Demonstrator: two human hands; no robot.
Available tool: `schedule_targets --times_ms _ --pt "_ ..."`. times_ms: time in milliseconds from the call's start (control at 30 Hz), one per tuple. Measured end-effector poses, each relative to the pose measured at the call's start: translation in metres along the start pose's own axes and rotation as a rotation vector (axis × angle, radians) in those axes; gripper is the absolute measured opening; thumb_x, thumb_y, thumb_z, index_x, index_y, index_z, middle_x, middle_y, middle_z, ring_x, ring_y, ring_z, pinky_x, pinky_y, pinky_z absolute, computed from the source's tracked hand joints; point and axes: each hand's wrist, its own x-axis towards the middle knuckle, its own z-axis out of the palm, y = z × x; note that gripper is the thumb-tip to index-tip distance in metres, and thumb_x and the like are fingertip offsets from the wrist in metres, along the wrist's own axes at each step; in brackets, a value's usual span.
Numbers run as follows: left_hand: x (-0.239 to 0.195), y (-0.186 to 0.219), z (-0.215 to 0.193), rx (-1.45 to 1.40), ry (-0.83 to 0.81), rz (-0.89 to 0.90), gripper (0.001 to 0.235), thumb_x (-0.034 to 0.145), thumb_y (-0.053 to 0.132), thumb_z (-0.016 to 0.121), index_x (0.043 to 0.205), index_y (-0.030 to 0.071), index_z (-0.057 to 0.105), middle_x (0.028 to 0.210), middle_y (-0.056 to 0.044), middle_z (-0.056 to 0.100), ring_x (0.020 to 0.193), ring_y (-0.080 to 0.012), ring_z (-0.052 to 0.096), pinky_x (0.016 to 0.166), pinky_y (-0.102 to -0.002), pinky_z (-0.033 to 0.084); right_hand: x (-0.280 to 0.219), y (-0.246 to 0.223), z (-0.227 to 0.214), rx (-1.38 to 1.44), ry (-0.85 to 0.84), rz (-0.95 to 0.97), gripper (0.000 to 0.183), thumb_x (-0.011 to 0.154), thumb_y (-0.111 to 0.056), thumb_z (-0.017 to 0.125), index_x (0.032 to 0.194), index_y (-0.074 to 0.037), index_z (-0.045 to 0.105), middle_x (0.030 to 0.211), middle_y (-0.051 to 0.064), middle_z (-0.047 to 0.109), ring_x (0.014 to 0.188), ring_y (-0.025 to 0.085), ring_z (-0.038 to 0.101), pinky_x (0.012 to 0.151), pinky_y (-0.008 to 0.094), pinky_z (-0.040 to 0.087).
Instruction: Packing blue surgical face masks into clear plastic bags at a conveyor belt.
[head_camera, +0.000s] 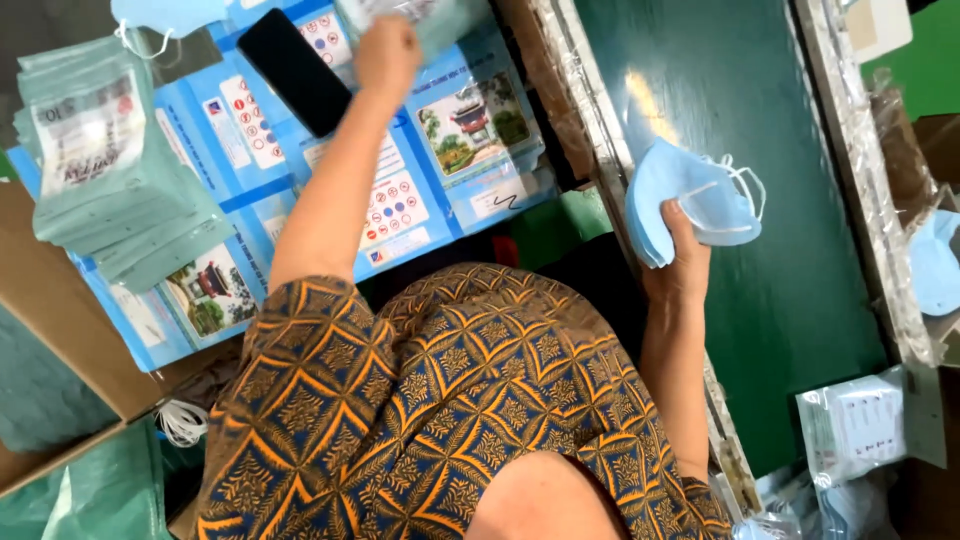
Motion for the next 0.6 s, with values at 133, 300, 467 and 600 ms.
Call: schedule_targets --times_ms 133,300,467,600 --pt "0.008 0.059 -0.091 -0.181 0.136 -0.009 0.01 0.085 0.015 0.074 0.078 0.011 0.068 0.08 -0.011 0.069 0.071 -0.0338 0.069 0.063 -0.046 0.055 0.011 0.013 -0.002 0.02 0.047 0.032 0.06 0.091 -0.013 0.074 0.144 -0.001 0.048 0.134 0.015 0.063 0.121 0.028 0.066 0.104 0.042 0.056" --pt "-0.027 0.181 -0.123 0.006 0.13 0.343 0.012 0.082 0.013 0.073 0.08 0.011 0.062 0.084 -0.008 0.062 0.081 -0.0319 0.062 0.07 -0.047 0.047 0.033 0.056 0.043 0.313 -0.116 0.304 0.055 0.095 -0.02 0.073 0.144 -0.003 0.052 0.135 0.014 0.064 0.121 0.028 0.065 0.105 0.043 0.053" --pt "-0.039 0.245 -0.145 -0.105 0.022 0.432 0.011 0.082 0.011 0.072 0.083 0.011 0.061 0.087 -0.007 0.062 0.085 -0.0301 0.062 0.073 -0.047 0.044 0.045 0.047 0.077 -0.021 -0.182 0.103 0.048 0.092 -0.014 0.075 0.136 -0.005 0.059 0.127 0.009 0.067 0.116 0.023 0.065 0.101 0.04 0.054" --pt "-0.041 0.263 -0.155 -0.179 0.07 0.333 0.016 0.082 0.013 0.076 0.077 0.011 0.061 0.081 -0.006 0.062 0.079 -0.0308 0.062 0.071 -0.048 0.043 0.046 0.024 0.071 -0.499 -0.118 -0.217 0.036 0.095 -0.015 0.073 0.128 -0.004 0.067 0.119 0.004 0.069 0.11 0.017 0.064 0.098 0.033 0.052"
